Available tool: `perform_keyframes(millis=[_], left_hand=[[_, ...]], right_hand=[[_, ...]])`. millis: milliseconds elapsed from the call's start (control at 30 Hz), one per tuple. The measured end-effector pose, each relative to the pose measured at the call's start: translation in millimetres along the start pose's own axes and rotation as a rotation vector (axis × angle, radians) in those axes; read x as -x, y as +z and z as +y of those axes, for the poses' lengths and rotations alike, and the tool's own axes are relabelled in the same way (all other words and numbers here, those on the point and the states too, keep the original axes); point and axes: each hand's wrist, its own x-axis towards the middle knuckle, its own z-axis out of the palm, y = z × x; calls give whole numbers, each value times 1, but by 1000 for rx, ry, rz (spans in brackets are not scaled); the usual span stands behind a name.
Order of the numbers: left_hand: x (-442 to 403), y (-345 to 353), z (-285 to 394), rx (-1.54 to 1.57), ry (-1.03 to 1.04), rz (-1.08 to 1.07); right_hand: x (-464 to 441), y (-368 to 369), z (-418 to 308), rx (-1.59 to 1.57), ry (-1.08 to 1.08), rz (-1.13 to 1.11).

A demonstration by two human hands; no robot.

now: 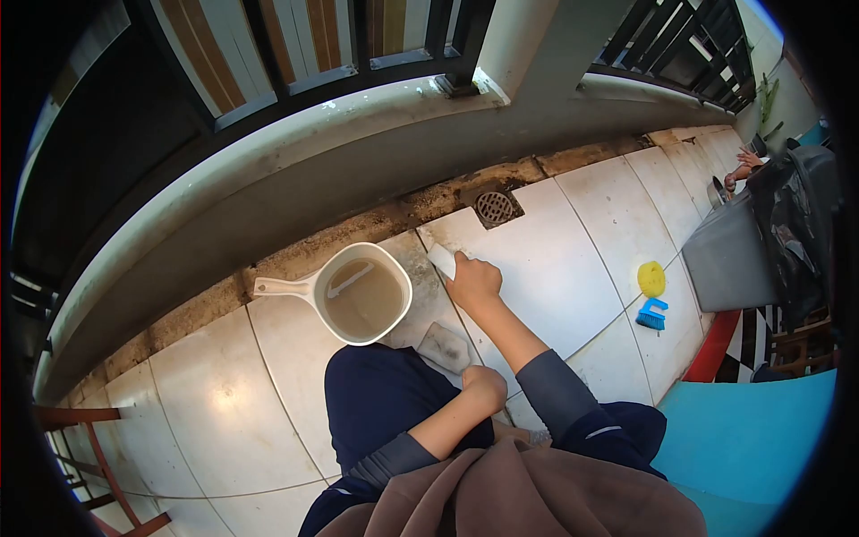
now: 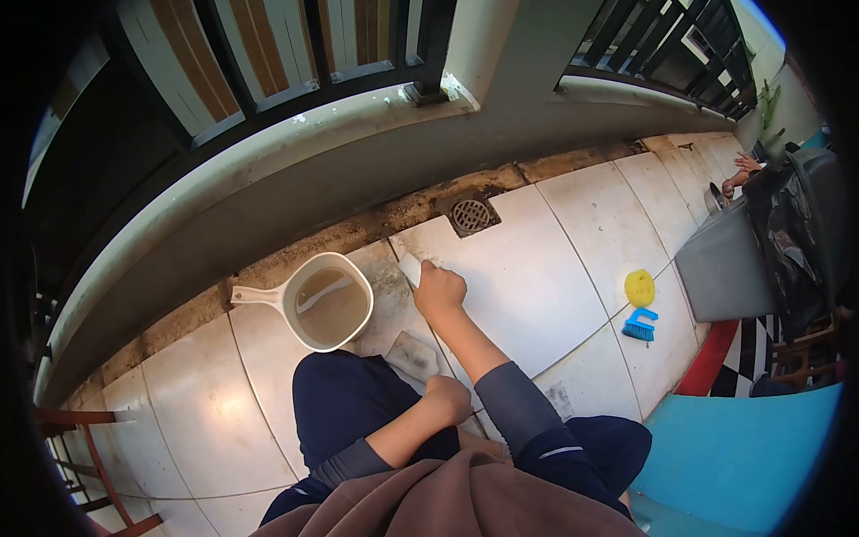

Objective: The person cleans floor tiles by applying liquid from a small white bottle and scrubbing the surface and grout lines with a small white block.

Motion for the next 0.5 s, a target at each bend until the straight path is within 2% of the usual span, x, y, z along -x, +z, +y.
perform_keyframes(millis=[133, 233, 267, 400, 500], left_hand=[[8, -2, -3, 17, 8, 70], [21, -19, -2, 50, 9, -82], [17, -17, -2, 45, 6, -60], [1, 0, 5, 26, 9, -11], [1, -1, 3, 42, 0, -15]], right_hand=[[32, 3, 14, 66, -14, -70], [77, -3, 26, 106, -4, -123], [82, -4, 29, 112, 3, -131], [63, 0, 27, 74, 15, -81], [10, 1, 15, 28, 36, -39]])
